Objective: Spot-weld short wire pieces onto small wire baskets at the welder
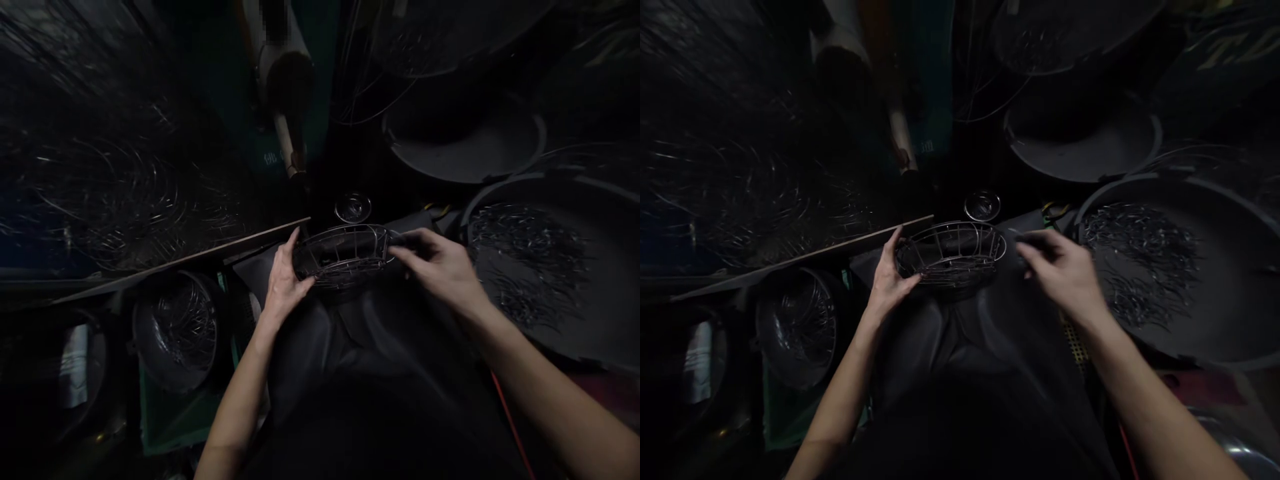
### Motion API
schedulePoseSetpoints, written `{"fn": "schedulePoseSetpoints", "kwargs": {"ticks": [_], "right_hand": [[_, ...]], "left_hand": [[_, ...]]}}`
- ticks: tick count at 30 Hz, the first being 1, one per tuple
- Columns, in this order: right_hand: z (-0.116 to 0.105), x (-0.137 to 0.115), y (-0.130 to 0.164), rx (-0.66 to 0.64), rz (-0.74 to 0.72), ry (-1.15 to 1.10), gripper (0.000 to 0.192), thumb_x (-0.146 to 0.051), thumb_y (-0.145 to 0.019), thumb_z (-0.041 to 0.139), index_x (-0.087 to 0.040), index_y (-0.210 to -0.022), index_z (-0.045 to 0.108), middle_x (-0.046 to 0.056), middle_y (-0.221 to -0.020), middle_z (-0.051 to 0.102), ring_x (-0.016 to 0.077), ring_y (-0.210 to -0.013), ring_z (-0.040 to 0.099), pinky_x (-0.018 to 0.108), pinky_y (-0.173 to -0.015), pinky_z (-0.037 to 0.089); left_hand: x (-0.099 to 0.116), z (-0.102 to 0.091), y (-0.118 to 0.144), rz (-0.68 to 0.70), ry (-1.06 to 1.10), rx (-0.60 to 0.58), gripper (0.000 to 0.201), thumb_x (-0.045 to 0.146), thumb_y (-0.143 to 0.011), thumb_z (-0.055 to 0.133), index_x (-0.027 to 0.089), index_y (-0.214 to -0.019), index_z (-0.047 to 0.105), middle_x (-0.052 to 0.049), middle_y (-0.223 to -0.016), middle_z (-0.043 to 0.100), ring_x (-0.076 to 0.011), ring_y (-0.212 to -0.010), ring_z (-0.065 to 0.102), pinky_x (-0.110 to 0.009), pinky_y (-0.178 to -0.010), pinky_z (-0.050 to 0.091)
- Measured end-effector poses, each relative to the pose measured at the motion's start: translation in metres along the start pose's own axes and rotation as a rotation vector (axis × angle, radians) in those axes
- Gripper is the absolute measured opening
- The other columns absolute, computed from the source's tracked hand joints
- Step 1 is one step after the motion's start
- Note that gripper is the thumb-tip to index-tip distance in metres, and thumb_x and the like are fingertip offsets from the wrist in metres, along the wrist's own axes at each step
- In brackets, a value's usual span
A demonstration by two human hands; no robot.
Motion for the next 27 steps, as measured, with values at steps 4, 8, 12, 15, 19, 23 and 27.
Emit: {"fn": "schedulePoseSetpoints", "kwargs": {"ticks": [4,8,12,15,19,23,27], "right_hand": [[0.041,-0.049,-0.016,-0.179,-0.009,0.164,0.036,-0.052,-0.071,0.072,-0.018,-0.084,0.068,0.000,-0.071,0.063,0.0117,-0.059,0.054,0.024,-0.056,0.041],[0.043,-0.062,-0.022,-0.193,-0.048,0.253,0.035,-0.052,-0.075,0.070,-0.018,-0.082,0.068,0.000,-0.074,0.065,0.0117,-0.061,0.055,0.024,-0.059,0.040],[0.043,-0.071,-0.021,-0.193,-0.039,0.262,0.026,-0.042,-0.075,0.069,-0.017,-0.080,0.068,0.001,-0.069,0.064,0.0116,-0.058,0.053,0.024,-0.059,0.039],[0.046,-0.069,-0.022,-0.249,-0.027,0.288,0.026,-0.043,-0.076,0.068,-0.017,-0.078,0.066,0.000,-0.066,0.062,0.0110,-0.056,0.050,0.024,-0.058,0.037],[0.055,-0.055,-0.025,-0.270,-0.042,0.338,0.031,-0.049,-0.079,0.065,-0.018,-0.081,0.066,-0.002,-0.065,0.059,0.0103,-0.056,0.049,0.025,-0.060,0.036],[0.064,-0.060,-0.028,-0.232,-0.015,0.351,0.026,-0.044,-0.080,0.064,-0.017,-0.080,0.065,-0.001,-0.063,0.058,0.0115,-0.057,0.050,0.025,-0.061,0.037],[0.046,-0.091,-0.020,-0.170,-0.082,0.334,0.027,-0.044,-0.080,0.064,-0.017,-0.081,0.066,0.003,-0.069,0.063,0.0150,-0.061,0.057,0.027,-0.062,0.043]], "left_hand": [[0.000,0.003,0.004,-0.031,0.013,-0.001,0.090,0.030,-0.075,0.074,0.026,-0.149,0.023,-0.010,-0.123,0.055,-0.0260,-0.113,0.056,-0.042,-0.097,0.049],[-0.002,0.005,0.005,-0.073,0.022,0.010,0.092,0.031,-0.074,0.075,0.027,-0.150,0.023,-0.010,-0.125,0.055,-0.0269,-0.114,0.055,-0.044,-0.099,0.048],[0.003,0.001,0.003,-0.066,0.024,0.042,0.090,0.029,-0.073,0.076,0.027,-0.149,0.026,-0.008,-0.121,0.057,-0.0255,-0.112,0.057,-0.040,-0.095,0.050],[0.005,0.000,0.002,-0.072,0.027,0.035,0.091,0.027,-0.072,0.076,0.027,-0.149,0.026,-0.008,-0.122,0.057,-0.0254,-0.112,0.058,-0.039,-0.095,0.051],[-0.001,0.003,-0.001,-0.117,0.016,0.009,0.095,0.025,-0.070,0.078,0.026,-0.149,0.025,-0.010,-0.130,0.055,-0.0263,-0.115,0.057,-0.039,-0.097,0.050],[-0.011,0.001,-0.005,-0.110,0.005,0.024,0.094,0.022,-0.068,0.077,0.027,-0.148,0.027,-0.009,-0.132,0.054,-0.0247,-0.116,0.057,-0.038,-0.099,0.049],[-0.011,-0.004,-0.007,-0.047,-0.015,0.065,0.085,0.024,-0.069,0.076,0.025,-0.143,0.033,-0.008,-0.128,0.057,-0.0228,-0.111,0.060,-0.037,-0.096,0.050]]}}
Point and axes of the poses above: each hand's wrist, its own y-axis away from the middle knuckle, its own z-axis out of the palm, x = y × z, the point moved 6 cm from there along -y, towards the middle knuckle
